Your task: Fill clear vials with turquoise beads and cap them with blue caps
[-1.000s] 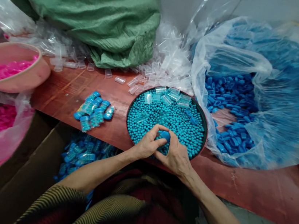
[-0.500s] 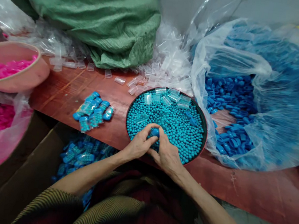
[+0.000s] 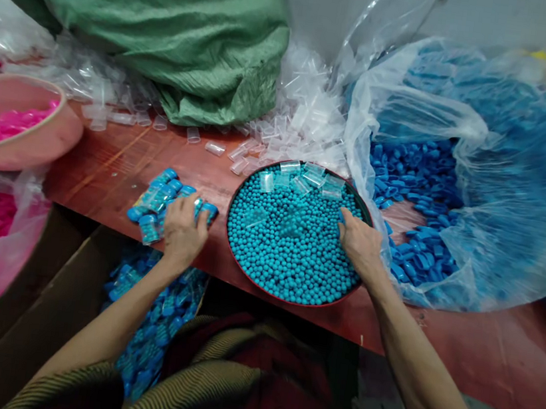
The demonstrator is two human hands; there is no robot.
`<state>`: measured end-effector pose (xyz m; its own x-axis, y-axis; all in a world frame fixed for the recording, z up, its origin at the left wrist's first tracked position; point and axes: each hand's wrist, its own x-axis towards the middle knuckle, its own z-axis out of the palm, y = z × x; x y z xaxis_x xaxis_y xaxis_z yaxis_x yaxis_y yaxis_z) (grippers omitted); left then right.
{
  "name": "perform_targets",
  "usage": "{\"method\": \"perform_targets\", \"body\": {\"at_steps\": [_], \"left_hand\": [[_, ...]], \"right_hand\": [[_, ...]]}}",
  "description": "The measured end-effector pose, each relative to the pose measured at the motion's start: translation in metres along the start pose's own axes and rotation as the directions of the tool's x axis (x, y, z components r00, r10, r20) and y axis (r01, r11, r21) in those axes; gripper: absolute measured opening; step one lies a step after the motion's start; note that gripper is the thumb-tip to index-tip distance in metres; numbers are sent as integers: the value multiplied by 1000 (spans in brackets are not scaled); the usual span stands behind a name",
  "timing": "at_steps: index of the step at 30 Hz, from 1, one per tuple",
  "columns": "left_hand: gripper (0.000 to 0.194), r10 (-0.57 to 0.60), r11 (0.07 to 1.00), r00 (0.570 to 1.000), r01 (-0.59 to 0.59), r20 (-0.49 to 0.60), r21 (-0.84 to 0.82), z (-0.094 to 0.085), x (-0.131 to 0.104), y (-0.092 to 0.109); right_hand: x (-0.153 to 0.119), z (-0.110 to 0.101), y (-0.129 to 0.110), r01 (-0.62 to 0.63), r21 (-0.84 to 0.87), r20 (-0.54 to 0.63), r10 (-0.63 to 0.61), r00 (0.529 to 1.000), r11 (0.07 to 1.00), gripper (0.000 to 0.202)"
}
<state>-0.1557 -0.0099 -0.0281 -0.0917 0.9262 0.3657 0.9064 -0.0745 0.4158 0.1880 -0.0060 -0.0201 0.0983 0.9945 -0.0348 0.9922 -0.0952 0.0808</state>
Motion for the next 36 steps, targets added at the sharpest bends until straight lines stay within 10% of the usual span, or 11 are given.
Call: {"method": "perform_targets", "body": {"at_steps": [4,9,18,23,30,36], "left_hand": [[28,273,956,930,-233,247,-179,12,-6,64],[33,337,941,765,-252,548,-228,41,-5,117],[24,317,944,748,-190,583,-270,63,-3,120],[21,336,931,746,-169,575,-325,63,-2,118],[21,369,904,700,-117,612,-411,56,3,110],[13,375,796,721,72,583,-601,56,5,107]], "right_hand": [[-6,4,-1,195,34,149,-197,969,980,40],[-2,3,5,348,86,271,-358,894,934,39],[2,1,2,315,-47,28,-314,949,948,17],[-8,-3,-14,432,281,-219,-381,898,857,27],[-24,13,-26,466,310,-44,-477,878,829,26],[-19,9,-23,276,693,-153,-237,959,666,29]]}}
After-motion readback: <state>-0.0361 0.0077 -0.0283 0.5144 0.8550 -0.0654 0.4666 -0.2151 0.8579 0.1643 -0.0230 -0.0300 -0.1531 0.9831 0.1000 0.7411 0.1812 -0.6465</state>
